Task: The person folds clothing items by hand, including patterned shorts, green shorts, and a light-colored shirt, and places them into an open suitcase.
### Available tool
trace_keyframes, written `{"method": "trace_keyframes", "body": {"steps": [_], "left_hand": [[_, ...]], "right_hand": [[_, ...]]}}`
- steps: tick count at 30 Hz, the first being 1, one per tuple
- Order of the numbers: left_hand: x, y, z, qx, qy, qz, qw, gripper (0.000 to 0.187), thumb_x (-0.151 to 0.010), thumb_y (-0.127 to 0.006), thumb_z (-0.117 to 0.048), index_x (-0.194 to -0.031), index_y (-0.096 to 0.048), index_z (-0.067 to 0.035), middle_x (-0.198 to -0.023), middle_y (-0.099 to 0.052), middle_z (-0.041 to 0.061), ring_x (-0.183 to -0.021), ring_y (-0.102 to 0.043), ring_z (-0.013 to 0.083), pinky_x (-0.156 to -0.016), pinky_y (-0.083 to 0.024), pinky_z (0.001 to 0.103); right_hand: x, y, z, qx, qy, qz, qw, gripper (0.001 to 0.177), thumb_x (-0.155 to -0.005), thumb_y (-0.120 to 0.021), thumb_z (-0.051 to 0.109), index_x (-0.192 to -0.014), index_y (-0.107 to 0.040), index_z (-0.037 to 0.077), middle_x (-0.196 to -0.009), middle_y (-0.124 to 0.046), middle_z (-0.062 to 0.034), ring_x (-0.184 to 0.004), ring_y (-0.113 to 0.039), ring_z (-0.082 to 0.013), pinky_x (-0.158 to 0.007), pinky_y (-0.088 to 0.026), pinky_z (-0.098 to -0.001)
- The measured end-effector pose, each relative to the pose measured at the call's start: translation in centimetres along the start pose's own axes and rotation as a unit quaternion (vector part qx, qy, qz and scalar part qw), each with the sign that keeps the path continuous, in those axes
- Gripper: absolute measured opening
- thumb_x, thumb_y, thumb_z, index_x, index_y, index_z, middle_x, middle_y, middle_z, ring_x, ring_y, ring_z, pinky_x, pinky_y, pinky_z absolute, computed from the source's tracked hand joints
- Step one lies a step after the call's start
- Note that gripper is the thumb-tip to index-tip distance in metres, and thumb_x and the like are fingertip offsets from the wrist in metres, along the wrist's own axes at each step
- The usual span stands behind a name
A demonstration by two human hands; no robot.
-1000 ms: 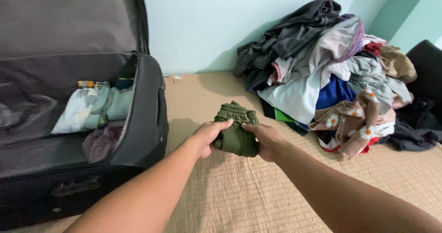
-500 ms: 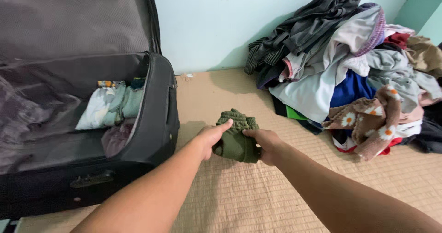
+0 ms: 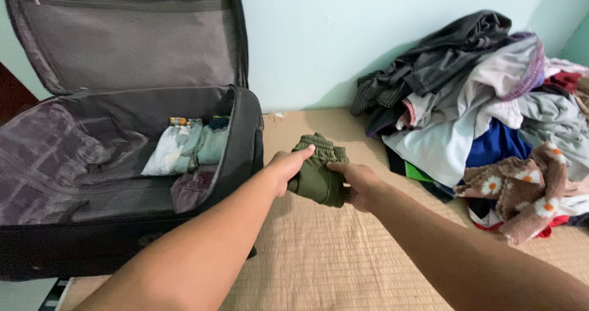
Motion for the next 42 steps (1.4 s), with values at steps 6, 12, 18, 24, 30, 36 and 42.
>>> {"method": "trace_keyframes", "body": {"steps": [6, 12, 18, 24, 30, 36, 42], "left_hand": [[-1.0, 5.0, -4.4, 0.006, -0.077, 0.005, 0.997, 0.081, -0.087, -0.072, -0.053, -0.138, -0.056, 0.008, -0.141, -0.062, 0.021, -0.124, -0.064, 0.0284, -0.106, -0.048, 0.042], [-0.4, 14.5, -8.3, 0.046, -0.122, 0.019, 0.991, 0.072, -0.087, -0.07, -0.05, -0.129, -0.064, 0.007, -0.132, -0.07, 0.018, -0.113, -0.071, 0.0267, -0.094, -0.057, 0.041], [0.6, 25.7, -6.6, 0.043, -0.094, -0.03, 0.994, 0.078, -0.087, -0.069, -0.055, -0.141, -0.056, 0.001, -0.146, -0.057, 0.016, -0.13, -0.057, 0.029, -0.108, -0.045, 0.048], [0.5, 32.0, -2.7, 0.043, 0.002, -0.037, 0.998, 0.085, -0.087, -0.063, -0.061, -0.154, -0.045, -0.012, -0.163, -0.043, 0.01, -0.147, -0.043, 0.0296, -0.123, -0.022, 0.056], [-4.9, 33.1, 3.1, 0.031, 0.044, 0.041, 0.998, 0.085, -0.091, -0.061, -0.058, -0.156, -0.037, -0.009, -0.163, -0.037, 0.014, -0.147, -0.038, 0.031, -0.122, -0.028, 0.05], [-12.1, 32.2, 7.9, 0.018, 0.115, 0.137, 0.984, 0.085, -0.091, -0.062, -0.061, -0.15, -0.047, -0.002, -0.157, -0.046, 0.02, -0.14, -0.052, 0.0339, -0.11, -0.045, 0.052], [-11.6, 30.9, 9.1, -0.099, 0.189, 0.088, 0.973, 0.076, -0.087, -0.068, -0.066, -0.133, -0.058, -0.007, -0.125, -0.061, 0.014, -0.103, -0.065, 0.0332, -0.086, -0.057, 0.049]], "right_hand": [[-1.1, -4.8, 4.6, 0.003, 0.056, -0.013, 0.998, 0.05, -0.091, -0.068, 0.027, -0.136, -0.06, 0.004, -0.133, -0.065, -0.0117, -0.112, -0.064, -0.0283, -0.089, -0.054, -0.0405], [-0.7, -13.8, 9.1, 0.048, 0.091, -0.025, 0.994, 0.046, -0.094, -0.069, 0.028, -0.132, -0.06, 0.004, -0.13, -0.064, -0.012, -0.112, -0.063, -0.0243, -0.091, -0.053, -0.0388], [-2.2, -24.1, 9.4, 0.109, 0.118, 0.06, 0.985, 0.045, -0.091, -0.073, 0.018, -0.129, -0.063, -0.003, -0.131, -0.066, -0.0133, -0.111, -0.066, -0.0301, -0.089, -0.055, -0.0404], [-4.8, -32.2, 7.2, 0.23, 0.1, 0.019, 0.968, 0.048, -0.095, -0.069, 0.016, -0.136, -0.056, -0.005, -0.137, -0.062, -0.0191, -0.125, -0.062, -0.0326, -0.099, -0.052, -0.0435], [-6.2, -33.5, 2.9, 0.32, 0.05, -0.078, 0.943, 0.044, -0.091, -0.072, 0.016, -0.13, -0.066, -0.004, -0.14, -0.067, -0.0188, -0.125, -0.064, -0.0341, -0.095, -0.051, -0.0482], [-11.7, -32.7, -0.4, 0.38, -0.004, -0.109, 0.918, 0.037, -0.096, -0.07, 0.015, -0.128, -0.065, -0.004, -0.131, -0.066, -0.0194, -0.118, -0.066, -0.0364, -0.092, -0.054, -0.0518], [-20.4, -30.5, -3.9, 0.929, 0.196, 0.046, 0.311, 0.023, -0.086, -0.067, 0.004, -0.106, -0.077, 0.0, -0.113, -0.073, -0.0184, -0.106, -0.071, -0.038, -0.093, -0.056, -0.0464]]}}
Point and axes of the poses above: each hand's wrist, its own x-axis away from the middle knuckle, its own y-axis out of the back of the hand, z = x × y, the point moved 2 cm from there along -x, towards the middle knuckle
